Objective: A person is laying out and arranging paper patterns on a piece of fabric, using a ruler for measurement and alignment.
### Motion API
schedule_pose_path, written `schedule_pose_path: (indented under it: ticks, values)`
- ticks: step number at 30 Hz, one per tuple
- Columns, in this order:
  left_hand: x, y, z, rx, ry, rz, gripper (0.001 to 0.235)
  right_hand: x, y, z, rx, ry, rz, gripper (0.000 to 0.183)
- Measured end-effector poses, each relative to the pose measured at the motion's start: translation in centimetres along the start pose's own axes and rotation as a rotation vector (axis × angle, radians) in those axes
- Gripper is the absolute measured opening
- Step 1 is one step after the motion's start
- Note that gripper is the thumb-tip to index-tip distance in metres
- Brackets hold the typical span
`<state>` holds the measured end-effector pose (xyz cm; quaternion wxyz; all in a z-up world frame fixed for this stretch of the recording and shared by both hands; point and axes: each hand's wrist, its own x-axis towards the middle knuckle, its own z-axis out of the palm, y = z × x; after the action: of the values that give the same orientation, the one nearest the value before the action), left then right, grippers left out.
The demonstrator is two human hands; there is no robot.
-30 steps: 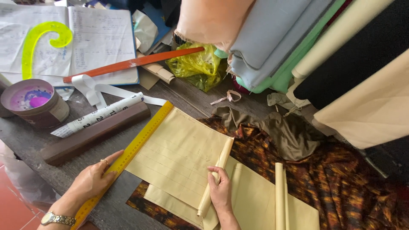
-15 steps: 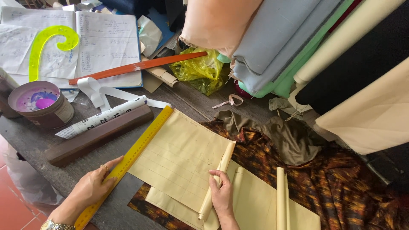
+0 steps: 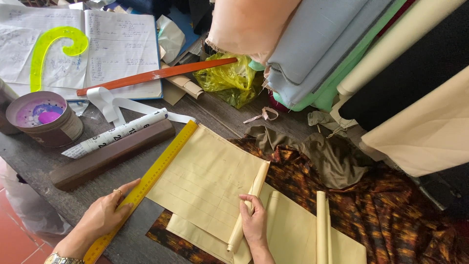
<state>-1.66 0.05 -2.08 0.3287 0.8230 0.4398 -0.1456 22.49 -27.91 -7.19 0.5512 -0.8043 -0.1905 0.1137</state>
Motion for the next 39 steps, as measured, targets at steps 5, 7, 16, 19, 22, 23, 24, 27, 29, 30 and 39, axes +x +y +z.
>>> schedule_pose_path:
  ticks: [5, 7, 16, 19, 22, 23, 24, 27, 29, 30, 39]
  values:
    - [-0.4, 1.2, -0.9, 0.005, -0.018, -0.033, 0.062, 0.0, 0.2, 0.1, 0.012, -0.002, -0.001, 0.019]
    - [-0.4, 1.6, -1.2, -0.001, -0.015, -0.039, 0.063, 0.0, 0.0, 0.0, 0.01, -0.004, 0.009, 0.019]
    - [-0.3, 2.3, -1.9, 0.056, -0.017, -0.053, 0.062, -0.1, -0.5, 0.0, -0.009, -0.002, 0.039, 0.018]
    - [0.0, 2.6, -2.2, 0.064, -0.029, -0.073, 0.064, 0.1, -0.1, 0.1, 0.008, 0.002, -0.006, 0.017]
    - [0.1, 2.5, -2.0, 0.089, -0.038, -0.054, 0.063, 0.5, 1.3, 0.0, -0.021, -0.007, -0.004, 0.017]
    - [0.5, 2.3, -1.7, 0.086, 0.021, 0.001, 0.067, 1.0, 3.0, 0.2, -0.021, 0.019, -0.071, 0.016]
    - [0.5, 1.7, -1.4, 0.082, 0.077, 0.045, 0.07, 1.1, 4.7, 0.4, -0.019, 0.037, -0.132, 0.016]
    - [-1.5, 2.7, -1.9, -0.022, 0.094, 0.067, 0.062, 0.8, 3.8, -0.1, 0.033, -0.015, -0.116, 0.018]
    - [-1.8, 2.7, -2.0, -0.021, 0.092, 0.057, 0.063, -0.1, 1.9, -0.1, 0.019, -0.025, -0.1, 0.019]
    - [-1.7, 2.8, -2.0, -0.02, 0.099, 0.069, 0.064, -0.2, 0.9, -0.2, 0.004, -0.015, -0.1, 0.019]
    - [-1.7, 2.7, -2.0, -0.062, 0.065, 0.052, 0.064, -0.2, 0.9, -0.1, 0.015, -0.013, -0.067, 0.02]
